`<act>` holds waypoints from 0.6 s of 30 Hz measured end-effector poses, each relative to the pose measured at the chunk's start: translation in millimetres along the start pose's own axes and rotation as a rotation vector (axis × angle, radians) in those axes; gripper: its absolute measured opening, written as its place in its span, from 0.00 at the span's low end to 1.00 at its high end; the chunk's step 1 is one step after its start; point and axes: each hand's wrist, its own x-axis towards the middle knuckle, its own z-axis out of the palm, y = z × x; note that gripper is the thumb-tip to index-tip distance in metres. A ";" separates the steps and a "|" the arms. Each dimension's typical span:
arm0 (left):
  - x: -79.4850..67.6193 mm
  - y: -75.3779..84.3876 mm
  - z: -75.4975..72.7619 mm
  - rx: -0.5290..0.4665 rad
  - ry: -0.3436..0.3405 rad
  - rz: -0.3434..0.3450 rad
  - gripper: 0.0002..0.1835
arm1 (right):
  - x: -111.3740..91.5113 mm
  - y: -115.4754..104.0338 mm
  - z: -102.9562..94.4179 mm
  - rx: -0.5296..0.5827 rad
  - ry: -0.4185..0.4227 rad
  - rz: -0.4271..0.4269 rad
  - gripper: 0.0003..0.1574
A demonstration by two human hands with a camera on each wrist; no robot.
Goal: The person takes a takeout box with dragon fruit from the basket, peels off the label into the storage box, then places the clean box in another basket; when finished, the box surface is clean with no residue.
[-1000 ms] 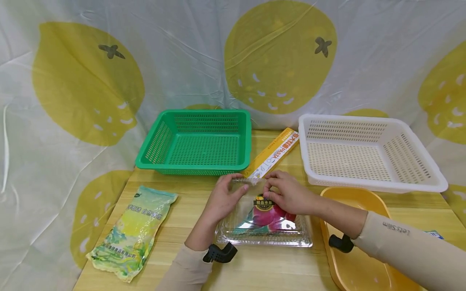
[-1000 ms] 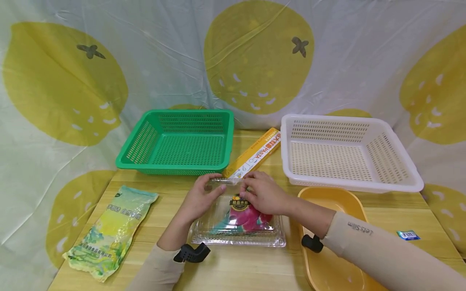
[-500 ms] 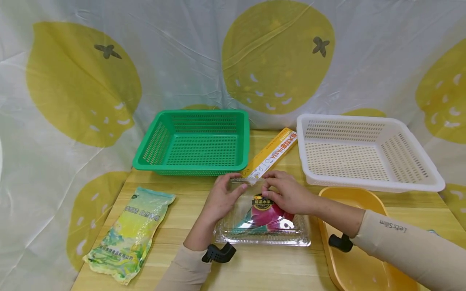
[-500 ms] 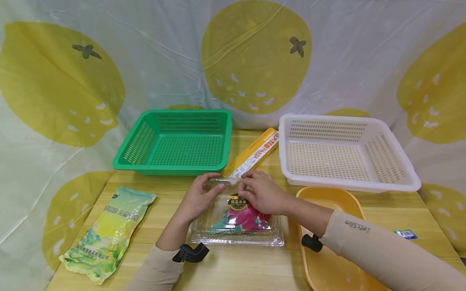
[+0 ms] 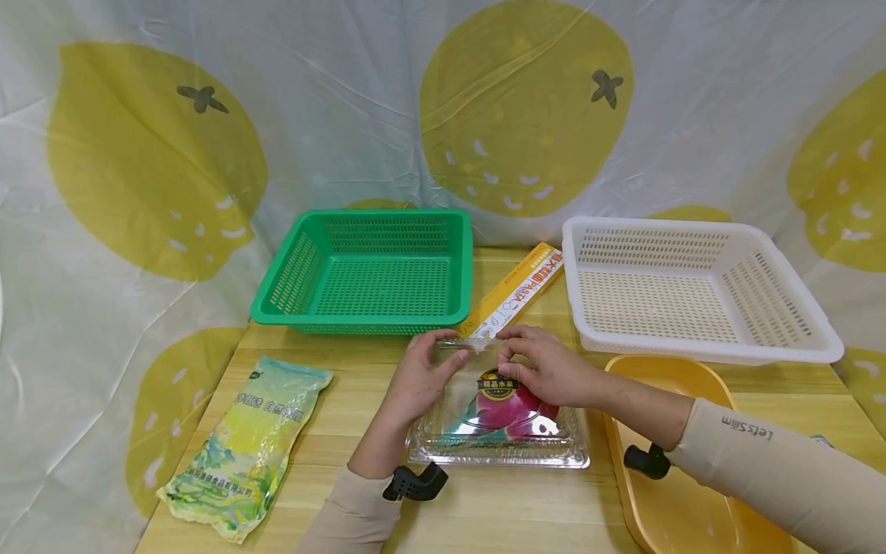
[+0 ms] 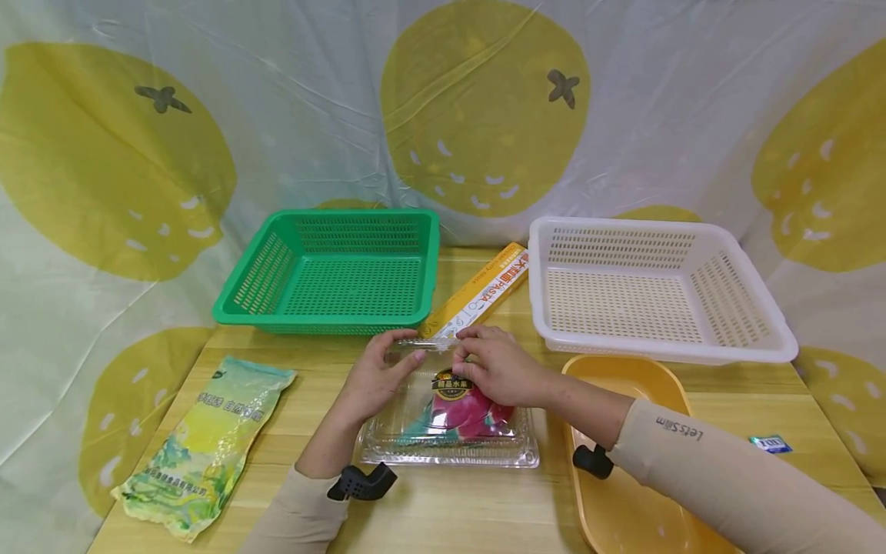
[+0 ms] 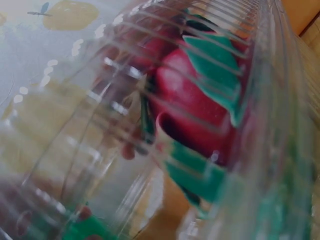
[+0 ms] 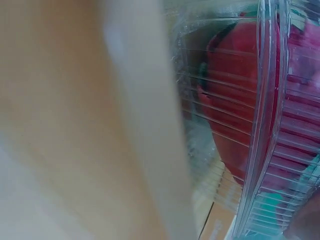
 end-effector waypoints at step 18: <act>-0.7 -1.1 0.1 -0.009 -0.001 0.011 0.24 | -0.5 1.2 -2.5 0.089 -0.028 0.012 0.07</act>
